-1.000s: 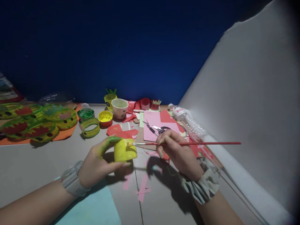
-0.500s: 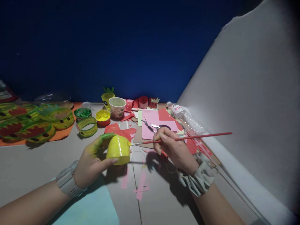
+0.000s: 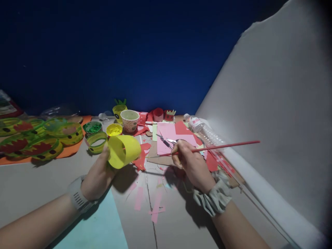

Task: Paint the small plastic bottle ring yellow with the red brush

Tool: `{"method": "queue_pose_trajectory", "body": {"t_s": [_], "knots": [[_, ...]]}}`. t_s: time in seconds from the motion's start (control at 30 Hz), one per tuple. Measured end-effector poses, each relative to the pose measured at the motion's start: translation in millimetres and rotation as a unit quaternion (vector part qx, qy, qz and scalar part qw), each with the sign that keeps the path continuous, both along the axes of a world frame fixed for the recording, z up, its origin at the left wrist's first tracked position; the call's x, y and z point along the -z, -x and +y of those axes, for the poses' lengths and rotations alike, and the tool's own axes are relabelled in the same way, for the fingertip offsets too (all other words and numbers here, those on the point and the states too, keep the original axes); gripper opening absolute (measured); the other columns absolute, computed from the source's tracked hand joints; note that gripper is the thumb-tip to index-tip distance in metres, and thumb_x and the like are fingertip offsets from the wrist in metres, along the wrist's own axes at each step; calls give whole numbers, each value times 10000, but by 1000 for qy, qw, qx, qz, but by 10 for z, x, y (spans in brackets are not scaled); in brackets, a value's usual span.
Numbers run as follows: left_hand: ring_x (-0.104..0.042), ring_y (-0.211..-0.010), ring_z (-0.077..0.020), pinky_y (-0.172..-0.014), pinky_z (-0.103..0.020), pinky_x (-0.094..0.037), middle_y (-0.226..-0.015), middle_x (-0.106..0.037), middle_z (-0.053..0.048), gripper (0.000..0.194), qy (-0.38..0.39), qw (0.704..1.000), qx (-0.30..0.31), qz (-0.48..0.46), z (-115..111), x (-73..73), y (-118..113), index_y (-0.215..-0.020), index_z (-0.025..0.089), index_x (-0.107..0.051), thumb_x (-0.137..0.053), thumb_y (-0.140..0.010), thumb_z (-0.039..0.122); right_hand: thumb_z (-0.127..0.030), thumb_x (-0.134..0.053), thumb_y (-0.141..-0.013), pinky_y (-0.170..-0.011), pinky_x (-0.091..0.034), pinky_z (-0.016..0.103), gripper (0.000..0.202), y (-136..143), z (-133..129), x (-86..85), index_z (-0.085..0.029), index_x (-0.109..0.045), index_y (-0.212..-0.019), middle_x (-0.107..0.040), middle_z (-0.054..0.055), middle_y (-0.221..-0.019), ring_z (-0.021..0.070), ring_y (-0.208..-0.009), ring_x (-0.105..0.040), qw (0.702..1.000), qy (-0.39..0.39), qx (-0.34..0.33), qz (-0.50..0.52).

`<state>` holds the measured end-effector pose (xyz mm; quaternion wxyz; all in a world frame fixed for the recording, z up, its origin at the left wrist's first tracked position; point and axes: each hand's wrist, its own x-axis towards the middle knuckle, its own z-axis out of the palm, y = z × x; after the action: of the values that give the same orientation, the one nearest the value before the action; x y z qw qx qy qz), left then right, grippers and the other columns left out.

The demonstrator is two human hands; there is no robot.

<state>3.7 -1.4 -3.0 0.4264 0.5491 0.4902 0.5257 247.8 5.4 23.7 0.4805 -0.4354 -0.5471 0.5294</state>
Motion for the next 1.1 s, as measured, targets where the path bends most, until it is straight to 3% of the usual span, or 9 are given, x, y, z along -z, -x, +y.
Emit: {"method": "queue_pose_trajectory", "body": {"t_s": [0.07,0.17,0.27,0.5,0.67,0.9,1.1], "knots": [[-684,-919,-270,-792,-423,-585,-1081,-701,-79,621,85,987,38,-129,5,-30,-31,-1202,202,-548,-340,-831,654,-460,-432,-896,-478,-345,180,298,1,5,-29,-200,-539,-795,-462,-52,-551,56,-493,-400,998,-34,41,24],[-695,-872,-252,-800,-399,-579,-1010,-723,-76,629,190,926,80,-317,18,-67,-53,-1216,192,-542,-414,-807,651,-386,-543,-859,-642,-476,177,178,52,-32,-72,-246,-576,-964,-594,-15,-816,70,-735,-554,994,-62,74,52],[-697,-857,-242,-813,-378,-567,-990,-726,-110,626,221,891,99,-384,22,-85,-61,-1209,152,-555,-424,-819,625,-308,-536,-875,-761,-533,229,187,152,-117,-84,-269,-576,-1053,-637,13,-985,105,-914,-606,992,-87,59,67],[-669,-960,-256,-895,-384,-521,-1088,-693,-150,546,245,873,117,-405,7,-92,-104,-1195,100,-564,-397,-882,514,-281,-377,-952,-763,-549,232,210,318,-260,-31,-270,-581,-1002,-681,-12,-914,100,-889,-651,981,-172,48,73],[-661,-980,-260,-944,-417,-483,-1096,-688,-159,573,252,876,105,-397,22,-71,-83,-1263,99,-507,-400,-882,514,-242,-388,-949,-777,-540,247,207,330,-315,18,-286,-577,-1023,-690,-24,-904,95,-864,-665,976,-216,35,-1],[-662,-965,-268,-887,-404,-511,-1087,-686,-169,622,262,882,101,-379,16,-95,-77,-1303,102,-469,-389,-872,544,-196,-429,-925,-840,-516,323,238,315,-393,93,-299,-535,-1111,-682,-10,-970,127,-938,-652,958,-269,-24,-97],[-662,-949,-276,-830,-413,-532,-1107,-676,-166,629,253,885,105,-376,30,-91,-77,-1281,124,-491,-372,-860,576,-194,-399,-932,-802,-502,317,260,280,-382,58,-309,-525,-1129,-675,-21,-916,114,-883,-643,950,-290,-46,-102]]}}
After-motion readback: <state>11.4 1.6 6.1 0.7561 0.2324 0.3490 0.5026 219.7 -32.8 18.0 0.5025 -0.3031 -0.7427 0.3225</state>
